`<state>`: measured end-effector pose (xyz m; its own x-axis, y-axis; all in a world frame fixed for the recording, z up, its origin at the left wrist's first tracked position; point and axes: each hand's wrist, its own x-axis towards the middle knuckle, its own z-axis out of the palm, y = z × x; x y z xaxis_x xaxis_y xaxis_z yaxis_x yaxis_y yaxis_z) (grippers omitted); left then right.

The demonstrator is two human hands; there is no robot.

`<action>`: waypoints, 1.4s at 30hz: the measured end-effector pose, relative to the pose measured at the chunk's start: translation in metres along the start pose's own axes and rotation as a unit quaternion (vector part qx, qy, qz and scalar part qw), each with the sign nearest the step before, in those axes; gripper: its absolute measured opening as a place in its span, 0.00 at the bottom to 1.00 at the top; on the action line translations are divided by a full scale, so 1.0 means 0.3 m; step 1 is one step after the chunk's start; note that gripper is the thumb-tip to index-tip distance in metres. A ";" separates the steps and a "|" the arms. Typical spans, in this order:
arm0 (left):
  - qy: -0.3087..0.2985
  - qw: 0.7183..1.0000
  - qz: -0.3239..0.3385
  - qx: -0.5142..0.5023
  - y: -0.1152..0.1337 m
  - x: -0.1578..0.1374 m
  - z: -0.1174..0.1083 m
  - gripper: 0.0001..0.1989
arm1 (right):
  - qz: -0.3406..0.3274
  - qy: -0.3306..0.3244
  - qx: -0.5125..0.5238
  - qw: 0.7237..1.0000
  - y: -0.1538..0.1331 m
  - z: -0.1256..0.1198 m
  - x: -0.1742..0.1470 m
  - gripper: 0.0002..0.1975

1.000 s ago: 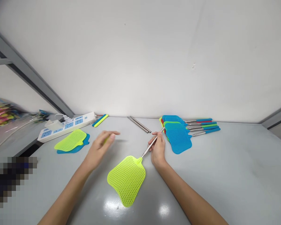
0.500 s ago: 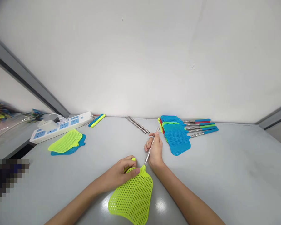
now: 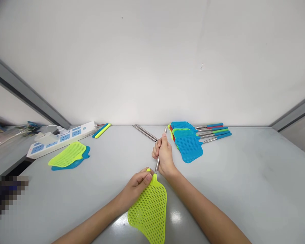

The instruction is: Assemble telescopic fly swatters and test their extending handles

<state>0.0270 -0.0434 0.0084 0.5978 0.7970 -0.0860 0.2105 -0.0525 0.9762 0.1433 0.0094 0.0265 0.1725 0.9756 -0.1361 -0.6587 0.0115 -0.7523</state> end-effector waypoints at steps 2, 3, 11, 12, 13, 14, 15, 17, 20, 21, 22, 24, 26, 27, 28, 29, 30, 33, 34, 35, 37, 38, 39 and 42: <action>0.001 1.000 0.006 -0.005 -0.001 0.001 -0.002 0.18 | 0.015 0.003 0.013 1.000 0.005 0.001 0.001 0.22; 0.001 1.000 0.008 -0.007 -0.001 0.001 -0.003 0.18 | 0.025 0.006 0.018 0.999 0.009 0.000 0.001 0.23; 0.005 1.000 0.012 -0.004 -0.009 -0.001 -0.001 0.19 | 0.059 0.018 0.058 0.996 0.035 -0.011 -0.006 0.24; 0.005 1.000 0.012 -0.006 -0.009 -0.001 -0.001 0.19 | 0.060 0.017 0.063 0.996 0.036 -0.011 -0.007 0.24; 0.005 1.000 0.012 -0.008 -0.009 -0.001 -0.002 0.19 | 0.061 0.019 0.068 0.996 0.038 -0.011 -0.008 0.24; 0.003 1.000 0.010 -0.010 -0.008 -0.001 -0.003 0.19 | 0.064 0.021 0.073 0.995 0.040 -0.011 -0.009 0.24; 0.001 1.000 0.007 -0.012 -0.007 -0.001 -0.003 0.19 | 0.066 0.025 0.077 0.994 0.043 -0.012 -0.009 0.24; -0.001 1.000 -0.001 -0.014 -0.004 -0.001 -0.004 0.19 | 0.071 0.033 0.086 0.993 0.049 -0.015 -0.008 0.24; 0.000 1.000 -0.010 -0.017 0.000 -0.001 -0.004 0.20 | 0.075 0.033 0.093 0.992 0.055 -0.022 -0.008 0.25; 0.002 1.000 -0.010 -0.020 0.001 -0.001 -0.003 0.20 | 0.076 0.030 0.096 0.992 0.056 -0.024 -0.009 0.25; 0.002 1.000 -0.009 -0.022 0.001 -0.001 -0.003 0.20 | 0.078 0.027 0.099 0.992 0.056 -0.025 -0.009 0.25; 0.005 1.000 -0.005 -0.026 0.000 0.000 -0.002 0.19 | 0.078 0.022 0.111 0.991 0.057 -0.027 -0.010 0.24; 0.007 1.000 0.003 -0.025 -0.003 0.002 -0.003 0.19 | 0.077 0.020 0.123 0.989 0.059 -0.030 -0.010 0.24; 0.007 1.000 0.005 -0.022 -0.004 0.003 -0.003 0.19 | 0.077 0.019 0.127 0.989 0.061 -0.032 -0.008 0.24; 0.007 1.000 0.005 -0.020 -0.005 0.005 -0.004 0.19 | 0.079 0.020 0.130 0.988 0.064 -0.035 -0.006 0.24; 0.007 1.000 0.004 -0.019 -0.006 0.006 -0.005 0.19 | 0.083 0.020 0.132 0.988 0.067 -0.038 -0.004 0.24; 0.007 1.000 0.000 -0.019 -0.006 0.007 -0.006 0.20 | 0.088 0.021 0.133 0.987 0.070 -0.042 -0.001 0.24; 0.004 0.999 -0.016 -0.038 -0.003 0.008 -0.006 0.20 | 0.096 0.024 0.129 0.987 0.078 -0.050 0.006 0.23; 0.002 0.998 -0.022 -0.050 -0.001 0.008 -0.005 0.20 | 0.094 0.023 0.124 0.988 0.081 -0.052 0.008 0.23; 0.000 0.998 -0.028 -0.063 0.002 0.008 -0.005 0.20 | 0.088 0.022 0.117 0.989 0.086 -0.053 0.009 0.22; 0.000 0.996 -0.037 -0.085 0.010 0.006 -0.005 0.20 | 0.066 0.027 0.091 0.993 0.097 -0.053 0.013 0.20; -0.002 0.995 -0.041 -0.094 0.014 0.006 -0.006 0.19 | 0.052 0.032 0.076 0.995 0.104 -0.053 0.016 0.19; -0.003 0.993 -0.047 -0.104 0.020 0.005 -0.008 0.19 | 0.039 0.039 0.064 0.996 0.112 -0.053 0.019 0.18; 0.005 0.988 -0.061 -0.140 0.037 0.000 -0.013 0.19 | 0.007 0.060 0.053 0.997 0.130 -0.054 0.024 0.12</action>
<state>0.0265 -0.0416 0.0198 0.5727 0.7936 -0.2057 0.0573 0.2115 0.9757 0.1307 0.0133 -0.0144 0.2451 0.9423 -0.2278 -0.7343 0.0270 -0.6783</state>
